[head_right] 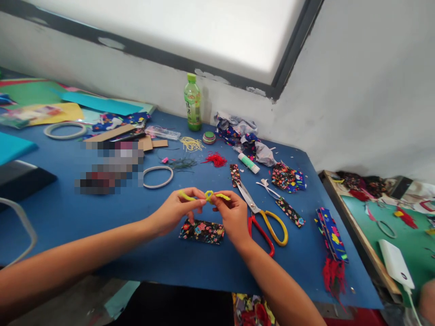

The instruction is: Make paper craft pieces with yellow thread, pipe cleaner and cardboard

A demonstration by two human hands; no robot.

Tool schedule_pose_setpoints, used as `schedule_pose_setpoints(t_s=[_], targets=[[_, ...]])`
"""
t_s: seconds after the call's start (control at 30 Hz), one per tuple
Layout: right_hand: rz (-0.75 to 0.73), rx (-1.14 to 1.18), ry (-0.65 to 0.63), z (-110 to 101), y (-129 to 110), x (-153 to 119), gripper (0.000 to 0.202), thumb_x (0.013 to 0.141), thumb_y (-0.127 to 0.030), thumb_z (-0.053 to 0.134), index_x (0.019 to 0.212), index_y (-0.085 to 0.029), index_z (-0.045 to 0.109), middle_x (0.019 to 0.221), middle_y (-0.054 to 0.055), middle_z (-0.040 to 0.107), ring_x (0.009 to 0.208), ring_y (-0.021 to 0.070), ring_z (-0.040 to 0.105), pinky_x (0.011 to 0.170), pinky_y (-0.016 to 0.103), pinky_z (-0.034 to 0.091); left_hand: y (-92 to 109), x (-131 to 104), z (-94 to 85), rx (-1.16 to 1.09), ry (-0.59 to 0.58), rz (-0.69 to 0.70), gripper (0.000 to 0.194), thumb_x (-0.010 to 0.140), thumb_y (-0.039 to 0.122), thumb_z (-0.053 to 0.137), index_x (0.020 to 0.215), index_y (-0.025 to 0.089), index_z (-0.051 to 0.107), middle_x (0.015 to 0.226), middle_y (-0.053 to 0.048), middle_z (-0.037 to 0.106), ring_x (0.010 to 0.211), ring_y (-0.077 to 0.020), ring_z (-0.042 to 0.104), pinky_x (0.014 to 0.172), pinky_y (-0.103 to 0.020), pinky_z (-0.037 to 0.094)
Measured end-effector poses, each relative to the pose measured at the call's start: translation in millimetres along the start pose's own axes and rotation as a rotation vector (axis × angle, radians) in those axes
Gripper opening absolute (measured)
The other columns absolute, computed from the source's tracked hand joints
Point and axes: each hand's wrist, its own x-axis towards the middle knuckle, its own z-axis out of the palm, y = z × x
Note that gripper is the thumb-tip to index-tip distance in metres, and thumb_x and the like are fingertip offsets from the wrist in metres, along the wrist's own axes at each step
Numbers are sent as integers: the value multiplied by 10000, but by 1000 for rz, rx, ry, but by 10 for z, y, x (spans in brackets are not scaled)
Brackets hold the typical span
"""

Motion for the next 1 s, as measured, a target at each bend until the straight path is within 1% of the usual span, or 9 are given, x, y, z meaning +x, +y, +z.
schedule_pose_setpoints(t_s=[0.17, 0.23, 0.3, 0.37, 0.5, 0.67, 0.73, 0.87, 1.0], targets=[[55, 97, -12, 13, 13, 14, 163, 639, -314, 786, 725, -216, 687, 706, -19, 690, 640, 128, 624, 595, 264, 542, 1, 6, -12, 56, -55, -74, 240, 710, 358, 707, 741, 150, 591, 609, 35, 545, 487, -68, 491, 393, -158, 444], [71, 115, -34, 11, 18, 24, 175, 628, -315, 792, 726, -217, 684, 704, -17, 689, 637, 132, 622, 595, 269, 538, 13, 14, -15, 53, -53, -50, 256, 724, 385, 696, 790, 153, 609, 611, 38, 543, 497, -74, 493, 392, -163, 444], [73, 115, -65, 6, 21, 29, 174, 636, -312, 788, 740, -218, 685, 705, -15, 690, 642, 133, 622, 595, 267, 528, 25, 18, -17, 42, -45, -14, 285, 736, 402, 683, 879, 162, 629, 657, 26, 571, 555, -93, 521, 411, -175, 460], [66, 105, -86, 0, 24, 31, 157, 653, -305, 780, 746, -219, 686, 697, -19, 685, 642, 127, 615, 593, 257, 513, 31, 18, -21, 61, -36, 22, 306, 732, 401, 684, 913, 158, 644, 699, 10, 597, 612, -109, 541, 445, -188, 476], [51, 93, -108, -3, 33, 31, 129, 672, -292, 773, 747, -225, 691, 698, -28, 681, 623, 107, 590, 582, 238, 484, 51, 5, -29, 185, -10, 79, 263, 726, 386, 674, 821, 142, 646, 697, -3, 616, 617, -116, 542, 475, -199, 467], [86, 27, -189, -1, 24, 23, 148, 683, -312, 767, 770, -216, 696, 701, -14, 681, 635, 120, 611, 573, 242, 489, 153, -7, -69, 406, -9, 179, 94, 686, 227, 659, 704, 140, 630, 655, 11, 629, 606, -90, 529, 568, -189, 451], [87, -12, -218, -4, -6, 18, 169, 686, -328, 762, 788, -210, 695, 690, -8, 679, 633, 128, 615, 571, 248, 494, 201, -1, -101, 423, -54, 137, 107, 681, 239, 672, 699, 139, 637, 622, 23, 602, 548, -74, 499, 515, -175, 431], [56, -58, -229, -16, -97, 19, 187, 686, -349, 754, 776, -206, 675, 682, -10, 663, 619, 122, 598, 564, 248, 492, 257, 28, -153, 316, -138, -8, 253, 718, 383, 672, 784, 139, 677, 622, 13, 586, 451, -65, 436, 385, -171, 392], [79, -34, -288, -28, -128, 25, 208, 695, -345, 742, 809, -215, 628, 647, -38, 615, 587, 100, 563, 549, 226, 465, 238, 50, -156, 263, -182, -11, 314, 732, 450, 655, 788, 142, 679, 646, -6, 593, 494, -82, 459, 387, -164, 395]])
